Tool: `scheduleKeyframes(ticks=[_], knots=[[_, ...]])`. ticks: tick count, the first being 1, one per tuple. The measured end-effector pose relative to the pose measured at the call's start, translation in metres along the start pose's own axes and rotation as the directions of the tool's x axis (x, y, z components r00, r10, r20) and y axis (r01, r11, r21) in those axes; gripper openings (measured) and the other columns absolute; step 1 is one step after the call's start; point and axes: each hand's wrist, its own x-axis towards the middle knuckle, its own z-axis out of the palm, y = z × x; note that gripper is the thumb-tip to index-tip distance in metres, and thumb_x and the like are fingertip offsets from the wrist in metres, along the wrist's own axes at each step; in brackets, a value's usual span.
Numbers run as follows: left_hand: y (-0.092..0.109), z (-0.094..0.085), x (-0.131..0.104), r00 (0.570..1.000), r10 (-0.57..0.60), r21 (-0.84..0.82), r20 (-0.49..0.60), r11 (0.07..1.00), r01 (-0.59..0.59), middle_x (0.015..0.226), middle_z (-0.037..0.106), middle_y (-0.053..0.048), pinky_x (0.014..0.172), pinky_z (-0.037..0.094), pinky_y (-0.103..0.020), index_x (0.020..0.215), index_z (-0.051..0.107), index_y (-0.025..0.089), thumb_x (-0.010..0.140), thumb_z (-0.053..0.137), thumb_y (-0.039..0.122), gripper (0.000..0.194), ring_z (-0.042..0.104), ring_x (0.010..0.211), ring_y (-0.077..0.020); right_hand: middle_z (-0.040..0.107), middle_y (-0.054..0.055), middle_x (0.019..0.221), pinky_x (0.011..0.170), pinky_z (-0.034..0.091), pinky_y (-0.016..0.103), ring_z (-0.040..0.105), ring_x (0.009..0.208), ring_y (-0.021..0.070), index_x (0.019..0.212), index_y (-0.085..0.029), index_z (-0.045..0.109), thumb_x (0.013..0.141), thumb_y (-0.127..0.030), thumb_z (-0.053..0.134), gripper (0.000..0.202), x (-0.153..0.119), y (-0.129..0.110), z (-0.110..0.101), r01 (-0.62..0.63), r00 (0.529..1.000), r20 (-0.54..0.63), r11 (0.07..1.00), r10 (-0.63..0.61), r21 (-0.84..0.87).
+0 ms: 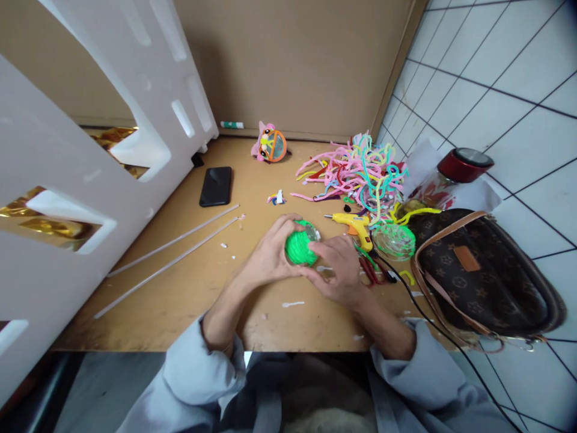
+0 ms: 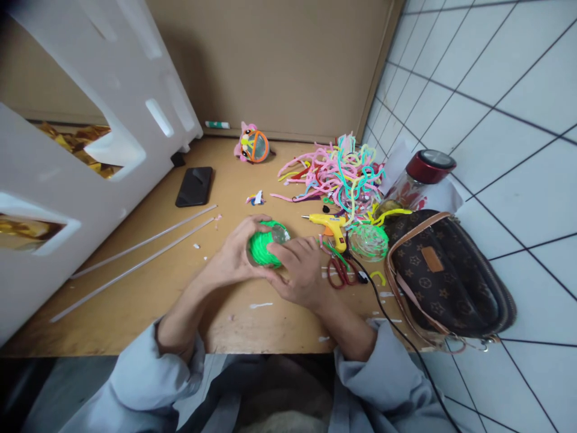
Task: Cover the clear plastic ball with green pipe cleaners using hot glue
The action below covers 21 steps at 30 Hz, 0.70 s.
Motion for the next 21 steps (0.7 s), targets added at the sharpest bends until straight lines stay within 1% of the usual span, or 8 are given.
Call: scheduleKeyframes(ticks=[2,5,8,12,15,21], knots=[[0.0001,0.0004,-0.0006,1.0,0.008,0.015,0.012,1.0,-0.008,0.132,0.053,-0.016,0.106,0.047,-0.047,0.117,0.05,0.021,0.066,0.083,0.039,0.064,0.056,0.124,-0.0324,0.068,0.003,0.083,0.071,0.039,0.036,0.06,0.077,0.0192,0.108,-0.023,0.063,0.089,-0.028,0.067,0.02,-0.0014,0.0003,0.0018,0.032,0.999,0.006,0.998,-0.032,-0.062],[0.0026,0.0004,-0.0006,1.0,-0.014,0.061,0.027,0.998,0.012,0.134,0.052,-0.015,0.107,0.046,-0.048,0.118,0.049,0.021,0.067,0.075,0.026,0.058,0.054,0.126,-0.0325,0.07,0.002,0.082,0.074,0.042,0.036,0.062,0.076,0.0174,0.099,-0.024,0.066,0.091,-0.02,0.064,0.009,-0.0023,0.0005,0.001,-0.016,1.0,0.004,0.998,0.016,-0.065],[0.0051,-0.0001,0.0005,0.998,-0.043,0.068,0.035,0.997,0.04,0.133,0.052,-0.015,0.106,0.047,-0.049,0.117,0.049,0.021,0.064,0.073,0.024,0.058,0.055,0.125,-0.033,0.073,0.003,0.086,0.075,0.045,0.036,0.066,0.08,0.0175,0.097,-0.023,0.068,0.092,-0.015,0.06,0.012,-0.0016,0.0,-0.0011,-0.086,0.996,-0.004,0.996,0.086,0.003],[0.0063,-0.0007,0.0019,0.999,-0.041,0.061,0.029,0.997,0.039,0.13,0.054,-0.014,0.105,0.048,-0.049,0.115,0.049,0.022,0.063,0.072,0.023,0.057,0.056,0.123,-0.0323,0.075,0.003,0.091,0.075,0.049,0.035,0.069,0.086,0.0182,0.098,-0.023,0.069,0.091,-0.01,0.056,0.019,-0.0013,0.0014,-0.0008,-0.167,0.986,-0.009,0.98,0.169,0.113],[0.0062,-0.0009,0.0021,0.999,-0.035,0.063,0.033,0.997,0.033,0.13,0.055,-0.013,0.105,0.047,-0.048,0.116,0.049,0.022,0.064,0.072,0.023,0.057,0.056,0.123,-0.0311,0.076,0.002,0.091,0.078,0.051,0.034,0.07,0.088,0.017,0.098,-0.024,0.07,0.09,-0.009,0.056,0.022,-0.0025,0.005,0.0012,-0.203,0.978,-0.015,0.963,0.209,0.176],[0.0045,-0.0012,0.002,0.999,-0.018,0.047,0.033,0.999,0.016,0.131,0.053,-0.014,0.104,0.048,-0.048,0.116,0.048,0.021,0.064,0.073,0.024,0.057,0.056,0.123,-0.031,0.076,0.0,0.088,0.078,0.051,0.035,0.07,0.085,0.0168,0.096,-0.025,0.071,0.093,-0.014,0.057,0.019,-0.0023,0.0072,0.0018,-0.254,0.966,-0.007,0.951,0.259,0.175]])
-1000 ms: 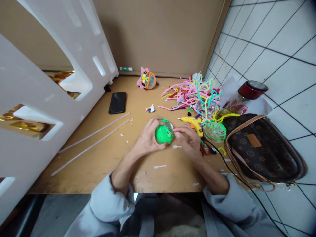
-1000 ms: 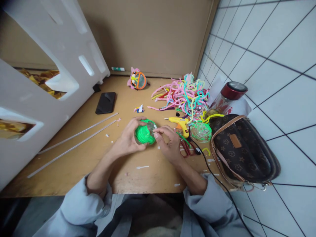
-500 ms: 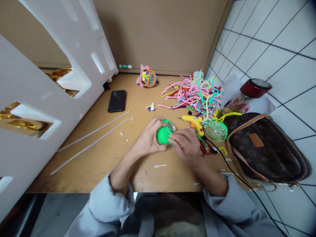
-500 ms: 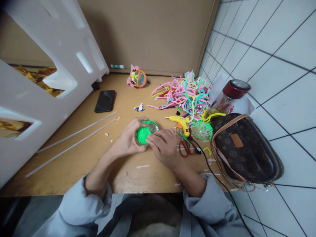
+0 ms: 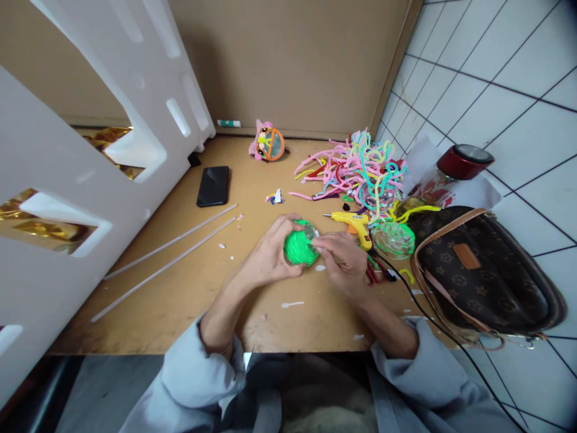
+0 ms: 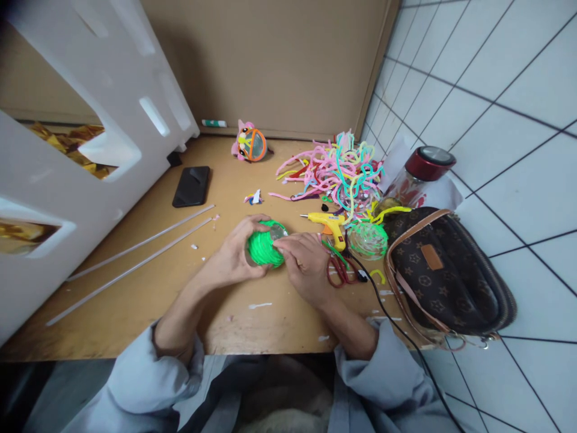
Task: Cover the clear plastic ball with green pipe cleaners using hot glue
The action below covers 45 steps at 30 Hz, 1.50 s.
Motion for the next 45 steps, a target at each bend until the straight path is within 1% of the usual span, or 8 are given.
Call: scheduleKeyframes(ticks=[9,12,15,20,28,33,38,45], knots=[[0.0011,0.0005,0.0008,1.0,0.014,-0.008,0.012,1.0,-0.014,0.129,0.054,-0.014,0.104,0.048,-0.049,0.116,0.049,0.021,0.065,0.072,0.024,0.056,0.056,0.123,-0.0323,0.074,0.002,0.084,0.074,0.052,0.033,0.067,0.081,0.0164,0.095,-0.023,0.071,0.094,-0.014,0.055,0.019,0.0011,-0.0018,0.0023,-0.011,1.0,0.0,1.0,0.011,0.007],[0.0015,0.0011,0.0013,1.0,0.011,-0.003,0.01,1.0,-0.011,0.129,0.054,-0.014,0.105,0.047,-0.05,0.116,0.049,0.022,0.065,0.072,0.024,0.056,0.056,0.123,-0.0325,0.071,0.003,0.087,0.074,0.052,0.033,0.065,0.083,0.0172,0.1,-0.023,0.071,0.095,-0.014,0.053,0.021,0.0006,-0.0016,0.0026,0.006,1.0,0.028,1.0,-0.006,-0.017],[0.0016,0.0012,0.0015,1.0,-0.003,0.011,0.019,1.0,0.003,0.129,0.054,-0.013,0.105,0.047,-0.05,0.116,0.048,0.023,0.064,0.072,0.024,0.057,0.056,0.123,-0.0329,0.067,0.004,0.085,0.073,0.049,0.034,0.06,0.083,0.0186,0.104,-0.023,0.071,0.094,-0.014,0.05,0.025,0.0004,-0.0022,0.0022,0.031,0.998,0.059,0.995,-0.026,-0.091],[0.0033,0.0004,0.0016,1.0,-0.016,0.01,0.024,1.0,0.015,0.13,0.055,-0.013,0.105,0.047,-0.049,0.117,0.047,0.024,0.064,0.072,0.022,0.059,0.056,0.124,-0.032,0.061,0.004,0.083,0.07,0.044,0.034,0.055,0.08,0.0187,0.107,-0.023,0.071,0.093,-0.011,0.046,0.031,0.0008,-0.0023,0.0022,0.086,0.993,0.093,0.985,-0.072,-0.151],[0.0012,0.0023,-0.0004,1.0,-0.03,-0.022,-0.002,0.999,0.03,0.128,0.056,-0.013,0.104,0.048,-0.049,0.124,0.043,0.022,0.068,0.072,0.026,0.063,0.058,0.121,-0.0309,0.059,0.004,0.082,0.069,0.042,0.033,0.051,0.079,0.0187,0.104,-0.02,0.069,0.096,-0.012,0.045,0.027,0.0004,0.0,0.0036,0.115,0.992,0.074,0.981,-0.105,-0.157],[0.0004,0.0031,-0.0015,1.0,-0.023,-0.012,-0.001,1.0,0.023,0.129,0.056,-0.013,0.105,0.048,-0.048,0.124,0.043,0.023,0.067,0.073,0.025,0.064,0.058,0.121,-0.0302,0.059,0.003,0.083,0.071,0.041,0.034,0.051,0.08,0.0188,0.102,-0.023,0.069,0.096,-0.014,0.044,0.028,0.0002,-0.0012,0.0034,0.076,0.994,0.086,0.981,-0.062,-0.18],[0.0021,0.0026,0.0004,1.0,0.003,0.002,0.007,1.0,-0.003,0.127,0.057,-0.014,0.104,0.048,-0.049,0.122,0.044,0.023,0.067,0.072,0.025,0.061,0.058,0.121,-0.031,0.06,0.004,0.084,0.071,0.04,0.034,0.052,0.081,0.0189,0.102,-0.022,0.069,0.097,-0.014,0.045,0.026,0.0006,-0.0015,0.0033,0.092,0.994,0.082,0.979,-0.078,-0.181],[0.0014,0.0025,0.0009,1.0,0.011,0.0,0.016,1.0,-0.011,0.129,0.057,-0.014,0.104,0.047,-0.049,0.122,0.045,0.024,0.067,0.072,0.026,0.06,0.057,0.122,-0.0318,0.06,0.004,0.084,0.072,0.04,0.035,0.051,0.081,0.0192,0.102,-0.023,0.07,0.097,-0.016,0.044,0.028,-0.0001,-0.0014,0.0032,0.056,0.995,0.091,0.98,-0.04,-0.19]])
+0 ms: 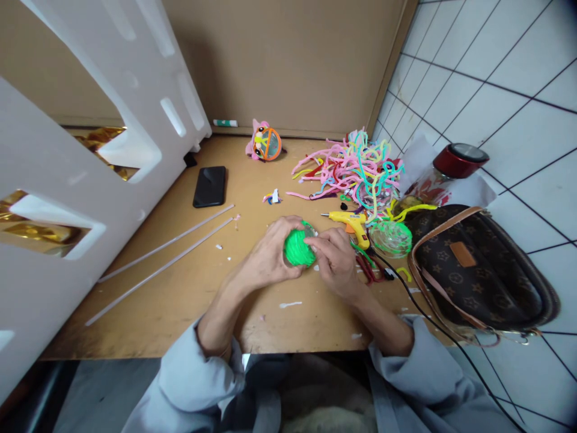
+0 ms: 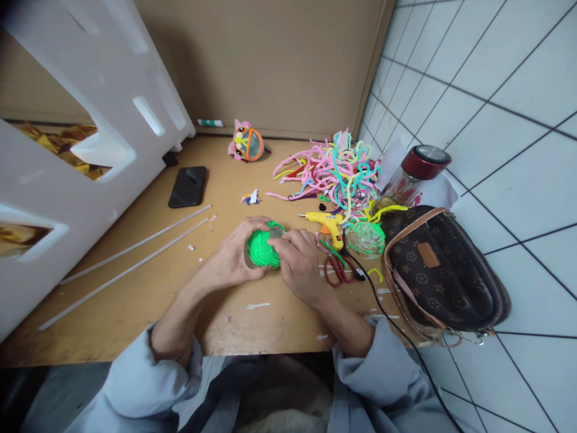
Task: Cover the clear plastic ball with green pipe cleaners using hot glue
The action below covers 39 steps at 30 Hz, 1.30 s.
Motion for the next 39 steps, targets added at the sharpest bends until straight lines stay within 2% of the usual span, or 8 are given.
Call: scheduleKeyframes(ticks=[11,16,19,21,25,29,33,39], knots=[[0.0039,-0.0029,-0.0004,1.0,-0.021,-0.023,0.015,1.0,0.022,0.129,0.056,-0.014,0.104,0.048,-0.049,0.115,0.049,0.022,0.066,0.072,0.022,0.054,0.057,0.123,-0.0326,0.061,0.004,0.083,0.071,0.043,0.035,0.054,0.082,0.0199,0.104,-0.023,0.07,0.095,-0.013,0.044,0.029,0.0007,0.0,0.0007,0.017,1.0,-0.012,0.999,-0.016,0.049],[0.0021,-0.0015,-0.0009,1.0,-0.017,0.007,0.019,1.0,0.017,0.129,0.056,-0.013,0.105,0.047,-0.049,0.118,0.047,0.024,0.068,0.072,0.024,0.055,0.056,0.125,-0.0315,0.068,0.004,0.09,0.075,0.047,0.036,0.06,0.083,0.0203,0.116,-0.024,0.064,0.097,-0.02,0.047,0.026,0.0008,-0.0009,0.0028,-0.028,0.998,-0.048,0.999,0.03,0.04],[0.0006,0.0003,-0.0012,1.0,-0.021,0.001,0.014,1.0,0.021,0.131,0.055,-0.014,0.105,0.047,-0.049,0.118,0.047,0.023,0.072,0.075,0.032,0.054,0.055,0.126,-0.0309,0.07,0.004,0.094,0.075,0.048,0.037,0.062,0.083,0.0199,0.124,-0.024,0.059,0.097,-0.023,0.051,0.028,0.0002,-0.0011,0.0025,-0.047,0.996,-0.068,0.998,0.049,0.042],[-0.0007,0.002,-0.0014,0.999,-0.036,0.006,0.006,0.999,0.036,0.133,0.054,-0.015,0.105,0.046,-0.05,0.118,0.047,0.023,0.071,0.08,0.042,0.06,0.055,0.126,-0.0316,0.071,0.004,0.095,0.075,0.049,0.036,0.062,0.083,0.0195,0.127,-0.024,0.057,0.096,-0.023,0.053,0.031,-0.0002,-0.001,0.0019,-0.045,0.997,-0.066,0.998,0.047,0.038],[-0.0014,0.0054,-0.0022,0.998,-0.056,0.137,-0.033,0.989,0.06,0.135,0.054,-0.015,0.106,0.042,-0.054,0.116,0.053,0.022,0.064,0.084,0.054,0.068,0.052,0.127,-0.036,0.071,0.004,0.096,0.075,0.05,0.036,0.062,0.083,0.0197,0.128,-0.025,0.056,0.096,-0.021,0.054,0.032,0.0002,-0.0012,0.0014,-0.02,0.998,-0.063,0.999,0.022,0.026],[0.0021,0.0052,-0.0018,0.994,-0.089,0.214,-0.057,0.972,0.1,0.137,0.054,-0.014,0.105,0.043,-0.052,0.117,0.055,0.023,0.068,0.081,0.046,0.06,0.052,0.125,-0.0352,0.071,0.003,0.095,0.076,0.05,0.035,0.062,0.084,0.0196,0.127,-0.024,0.056,0.094,-0.018,0.056,0.034,0.0012,-0.0017,0.0011,-0.004,0.998,-0.066,0.999,0.008,0.053],[0.0035,0.0016,0.0,0.998,-0.031,0.104,-0.049,0.994,0.036,0.131,0.057,-0.015,0.104,0.045,-0.047,0.117,0.053,0.02,0.072,0.074,0.035,0.052,0.055,0.123,-0.0321,0.071,0.003,0.093,0.076,0.05,0.035,0.063,0.084,0.0193,0.122,-0.024,0.059,0.094,-0.018,0.056,0.03,0.0016,-0.0021,-0.0008,-0.009,0.999,-0.044,0.998,0.011,0.057],[0.0003,0.0009,0.0008,0.999,0.005,0.029,-0.05,1.0,-0.003,0.129,0.057,-0.016,0.105,0.046,-0.047,0.117,0.053,0.019,0.073,0.071,0.033,0.049,0.056,0.125,-0.0319,0.07,0.004,0.09,0.077,0.049,0.035,0.063,0.085,0.019,0.106,-0.022,0.064,0.091,-0.024,0.062,0.014,0.0017,-0.0001,-0.0026,0.001,0.998,-0.068,1.0,0.0,0.017]])
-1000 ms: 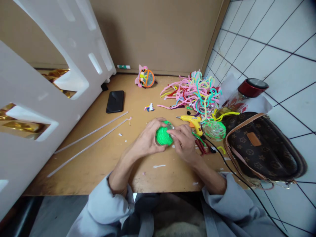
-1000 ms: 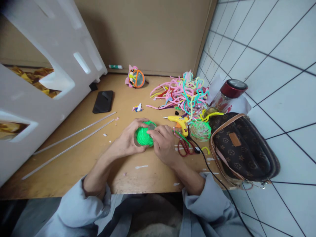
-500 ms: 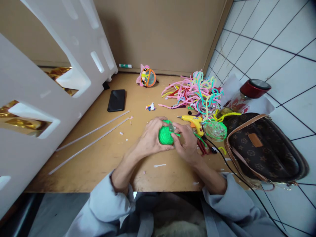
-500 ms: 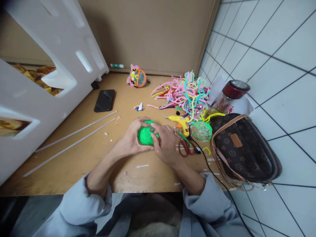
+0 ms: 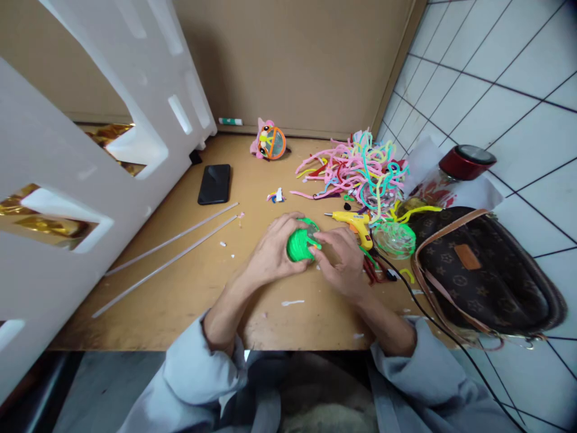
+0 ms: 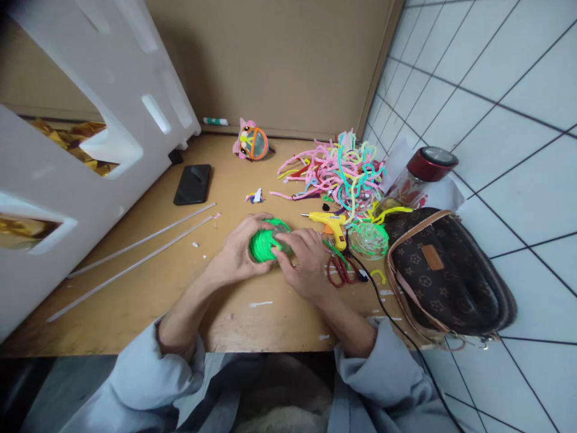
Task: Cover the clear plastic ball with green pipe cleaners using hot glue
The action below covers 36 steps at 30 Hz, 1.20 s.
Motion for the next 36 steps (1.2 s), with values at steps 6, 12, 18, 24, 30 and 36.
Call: scheduleKeyframes(ticks=[6,12,18,24,30,36], knots=[[0.002,0.005,-0.001,1.0,0.003,0.06,-0.001,0.998,-0.003,0.131,0.058,-0.015,0.107,0.045,-0.046,0.118,0.053,0.02,0.073,0.069,0.026,0.048,0.055,0.125,-0.0311,0.07,0.003,0.082,0.073,0.041,0.036,0.06,0.079,0.0195,0.091,-0.021,0.064,0.093,-0.032,0.061,0.011,0.001,-0.003,0.008,0.018,0.999,-0.026,0.982,-0.023,-0.189],[0.003,0.006,-0.001,1.0,-0.012,0.079,-0.002,0.997,0.013,0.132,0.058,-0.015,0.105,0.045,-0.046,0.117,0.055,0.019,0.07,0.069,0.026,0.05,0.056,0.124,-0.0323,0.068,0.003,0.076,0.071,0.036,0.035,0.057,0.075,0.0185,0.086,-0.02,0.065,0.095,-0.025,0.054,0.015,0.001,-0.007,0.013,0.013,0.999,-0.04,0.963,-0.024,-0.268],[0.002,0.007,-0.002,1.0,-0.004,0.08,-0.015,0.997,0.005,0.132,0.058,-0.016,0.105,0.045,-0.046,0.118,0.055,0.019,0.071,0.07,0.027,0.051,0.056,0.124,-0.0325,0.068,0.003,0.077,0.069,0.037,0.033,0.058,0.077,0.0178,0.085,-0.02,0.064,0.097,-0.023,0.053,0.016,0.004,-0.007,0.008,0.028,0.999,-0.015,0.943,-0.035,-0.332],[0.001,0.006,-0.002,1.0,0.003,0.07,-0.01,0.998,-0.003,0.132,0.058,-0.015,0.105,0.045,-0.046,0.119,0.054,0.02,0.069,0.071,0.027,0.053,0.057,0.123,-0.0319,0.065,0.005,0.071,0.065,0.037,0.032,0.054,0.07,0.0179,0.088,-0.015,0.063,0.097,-0.021,0.057,0.013,0.007,-0.01,0.003,0.177,0.982,0.034,0.854,-0.185,-0.49],[-0.001,0.007,-0.002,1.0,0.022,0.082,-0.012,0.996,-0.021,0.131,0.059,-0.015,0.106,0.045,-0.047,0.119,0.055,0.019,0.068,0.073,0.028,0.055,0.056,0.123,-0.032,0.06,0.002,0.066,0.062,0.033,0.032,0.05,0.066,0.0169,0.088,-0.017,0.06,0.096,-0.016,0.056,0.01,0.006,-0.008,0.005,0.25,0.964,0.062,0.79,-0.26,-0.56],[0.001,0.007,-0.002,0.999,0.027,0.084,-0.022,0.996,-0.025,0.129,0.061,-0.015,0.106,0.044,-0.045,0.118,0.056,0.02,0.067,0.073,0.026,0.054,0.056,0.125,-0.031,0.058,0.001,0.064,0.062,0.031,0.033,0.048,0.065,0.0171,0.088,-0.016,0.058,0.094,-0.014,0.058,0.007,0.008,-0.006,0.009,0.294,0.942,0.047,0.749,-0.333,-0.594]])
